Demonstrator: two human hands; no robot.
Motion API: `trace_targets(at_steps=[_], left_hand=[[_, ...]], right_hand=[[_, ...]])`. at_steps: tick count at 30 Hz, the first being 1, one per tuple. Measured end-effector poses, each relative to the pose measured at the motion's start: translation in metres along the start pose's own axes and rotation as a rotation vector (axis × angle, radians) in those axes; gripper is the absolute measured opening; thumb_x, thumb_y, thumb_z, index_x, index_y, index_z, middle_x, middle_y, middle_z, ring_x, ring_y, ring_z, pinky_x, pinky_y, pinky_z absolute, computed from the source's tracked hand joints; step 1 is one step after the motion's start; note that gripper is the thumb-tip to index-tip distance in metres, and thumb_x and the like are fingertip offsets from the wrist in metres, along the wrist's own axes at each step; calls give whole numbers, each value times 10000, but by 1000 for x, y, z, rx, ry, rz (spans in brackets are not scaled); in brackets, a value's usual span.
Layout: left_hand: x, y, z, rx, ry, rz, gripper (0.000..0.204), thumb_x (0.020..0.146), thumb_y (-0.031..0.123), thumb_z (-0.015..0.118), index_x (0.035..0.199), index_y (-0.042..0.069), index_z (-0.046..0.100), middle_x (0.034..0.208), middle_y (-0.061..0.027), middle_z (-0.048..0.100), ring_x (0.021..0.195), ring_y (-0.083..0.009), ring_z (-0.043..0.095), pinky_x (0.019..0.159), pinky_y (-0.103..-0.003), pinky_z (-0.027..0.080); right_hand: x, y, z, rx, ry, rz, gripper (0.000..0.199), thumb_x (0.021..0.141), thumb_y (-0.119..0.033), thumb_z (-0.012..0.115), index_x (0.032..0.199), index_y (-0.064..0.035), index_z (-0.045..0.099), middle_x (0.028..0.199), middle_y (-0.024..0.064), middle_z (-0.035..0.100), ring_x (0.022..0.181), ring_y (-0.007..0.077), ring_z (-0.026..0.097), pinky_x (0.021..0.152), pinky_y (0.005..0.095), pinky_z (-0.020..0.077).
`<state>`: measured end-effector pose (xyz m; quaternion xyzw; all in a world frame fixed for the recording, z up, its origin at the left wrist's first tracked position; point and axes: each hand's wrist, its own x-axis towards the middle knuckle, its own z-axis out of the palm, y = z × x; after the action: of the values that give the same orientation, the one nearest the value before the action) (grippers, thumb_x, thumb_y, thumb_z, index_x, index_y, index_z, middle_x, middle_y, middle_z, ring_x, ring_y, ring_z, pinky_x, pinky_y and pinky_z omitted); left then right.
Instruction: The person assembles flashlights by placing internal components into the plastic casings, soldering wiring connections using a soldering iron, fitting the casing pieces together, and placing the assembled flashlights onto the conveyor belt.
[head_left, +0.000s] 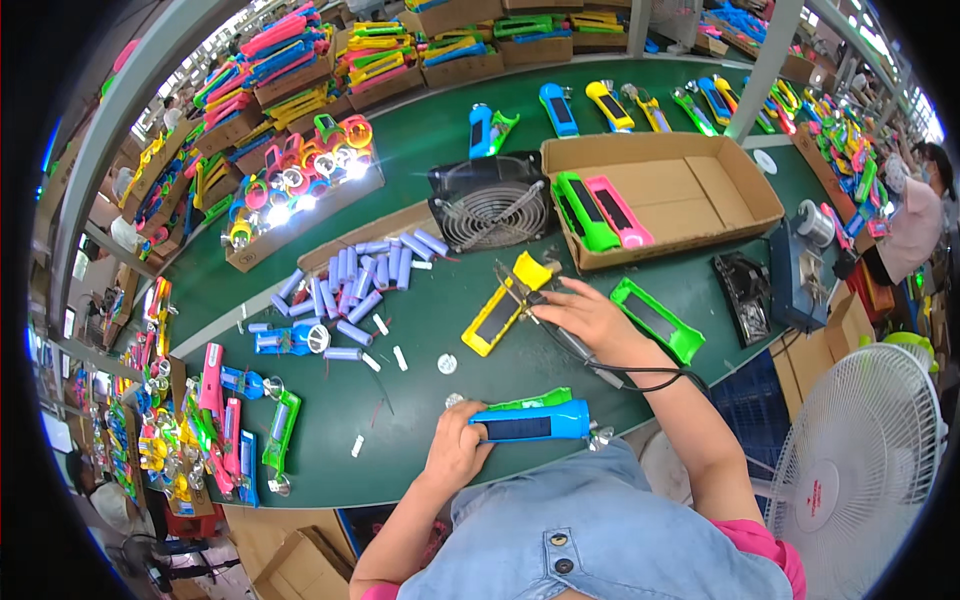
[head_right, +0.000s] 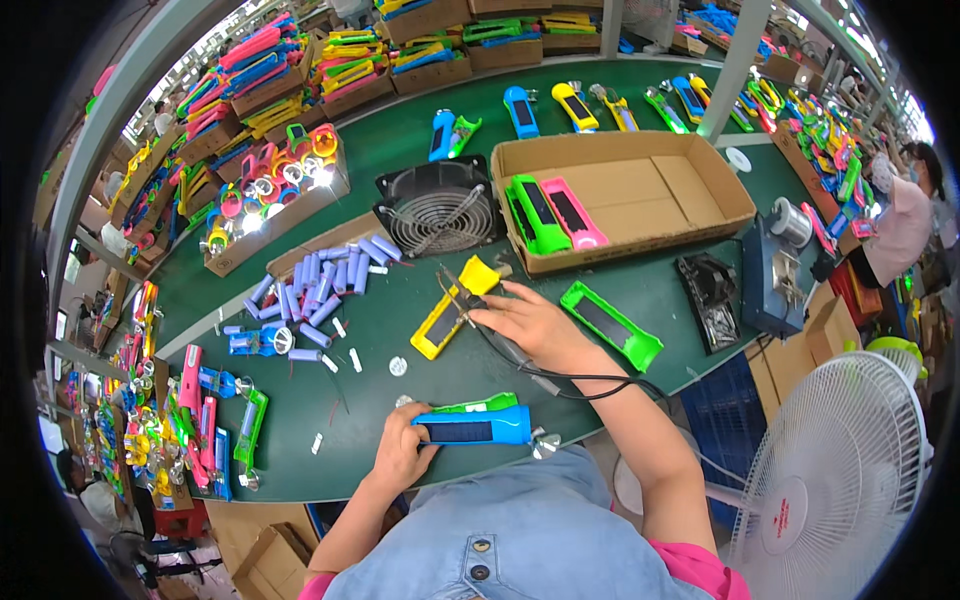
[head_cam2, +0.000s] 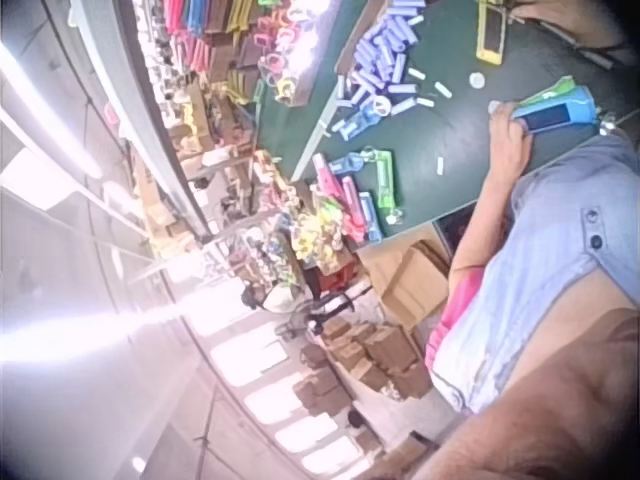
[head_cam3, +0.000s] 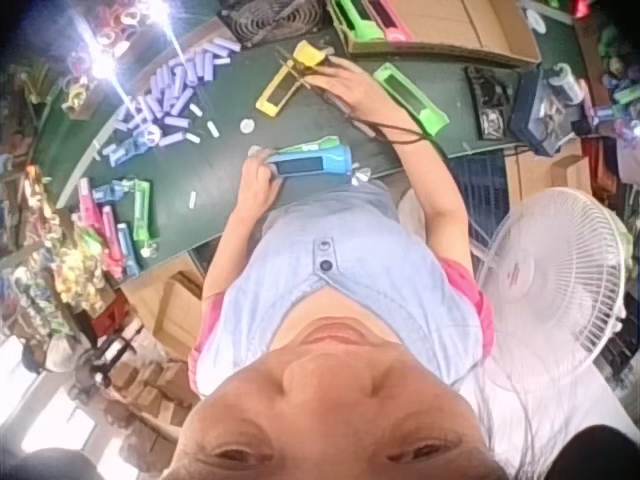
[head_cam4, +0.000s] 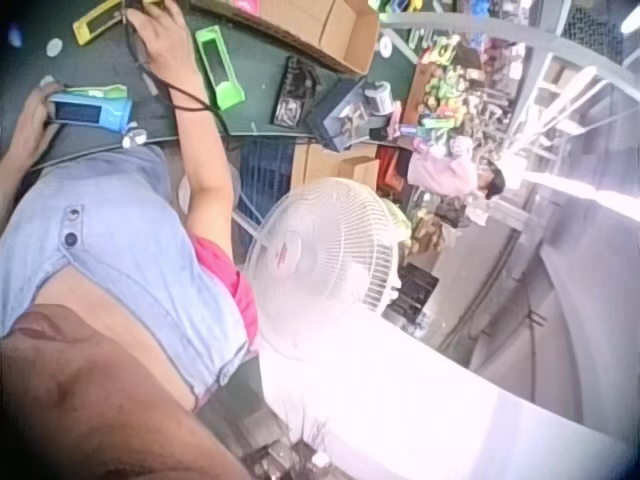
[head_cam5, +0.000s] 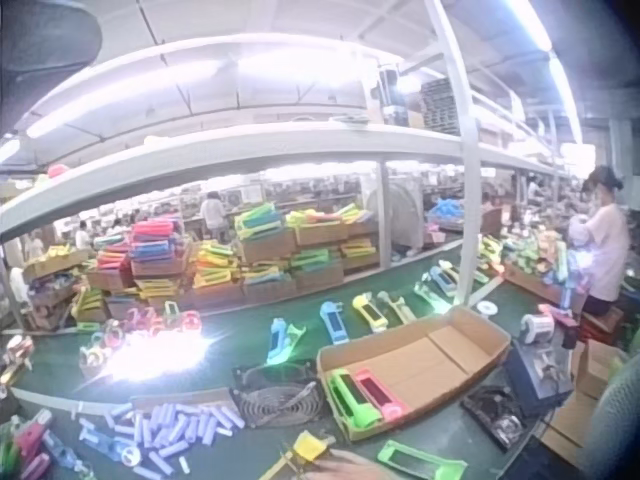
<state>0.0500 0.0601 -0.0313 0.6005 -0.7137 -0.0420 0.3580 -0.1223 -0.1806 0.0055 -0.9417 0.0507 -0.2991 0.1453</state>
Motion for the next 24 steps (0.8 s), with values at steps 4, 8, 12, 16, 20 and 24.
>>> trace_targets(at_steps=[4, 8, 12, 16, 20, 24], left_hand=[[31, -17, -36, -139, -177, -42, 444, 615, 34, 757, 850, 62, 382, 1086, -185, 502, 1034, -350, 493, 852, -433, 413], [113, -57, -108, -172, 62, -183, 467, 603, 29, 766, 852, 71, 374, 1113, -170, 518, 1022, -308, 523, 854, -374, 418], [246, -145, -106, -39, 292, -357, 390, 638, 200, 768, 839, 32, 480, 744, -71, 502, 664, -150, 470, 613, -296, 416], [313, -241, -45, -165, 481, -583, 405, 633, 229, 802, 845, 41, 513, 731, -28, 484, 648, -130, 446, 568, -287, 383], [308, -311, -5, 218, 348, -650, 463, 587, 256, 820, 862, 18, 535, 801, -128, 568, 709, -255, 560, 650, -360, 458], [322, -282, -22, 662, -82, -568, 562, 599, 480, 744, 872, 12, 598, 886, -160, 587, 882, -310, 571, 757, -411, 477]], right_hand=[[11, 13, 17, -23, -61, 9, 482, 715, -7, 555, 1185, -98, 493, 1159, 122, 537, 1136, 235, 487, 1037, 469, 283], [17, 14, 21, -41, -123, 53, 497, 730, -24, 558, 1207, -137, 480, 1046, 61, 576, 1042, 205, 534, 1049, 512, 249], [14, 17, 24, -95, -132, 48, 487, 779, -58, 504, 1255, -147, 449, 946, 30, 595, 919, 185, 566, 1036, 517, 274], [11, 11, 28, -98, -113, 28, 527, 765, -51, 501, 1279, -134, 421, 949, 31, 589, 854, 204, 551, 910, 382, 430], [9, -5, 24, 76, -262, 69, 534, 754, -43, 500, 1272, -153, 432, 972, 40, 592, 786, 204, 534, 679, 309, 483], [5, -21, 12, 199, -287, 229, 484, 726, -33, 547, 1196, -135, 497, 930, 64, 592, 755, 242, 543, 663, 344, 476]])
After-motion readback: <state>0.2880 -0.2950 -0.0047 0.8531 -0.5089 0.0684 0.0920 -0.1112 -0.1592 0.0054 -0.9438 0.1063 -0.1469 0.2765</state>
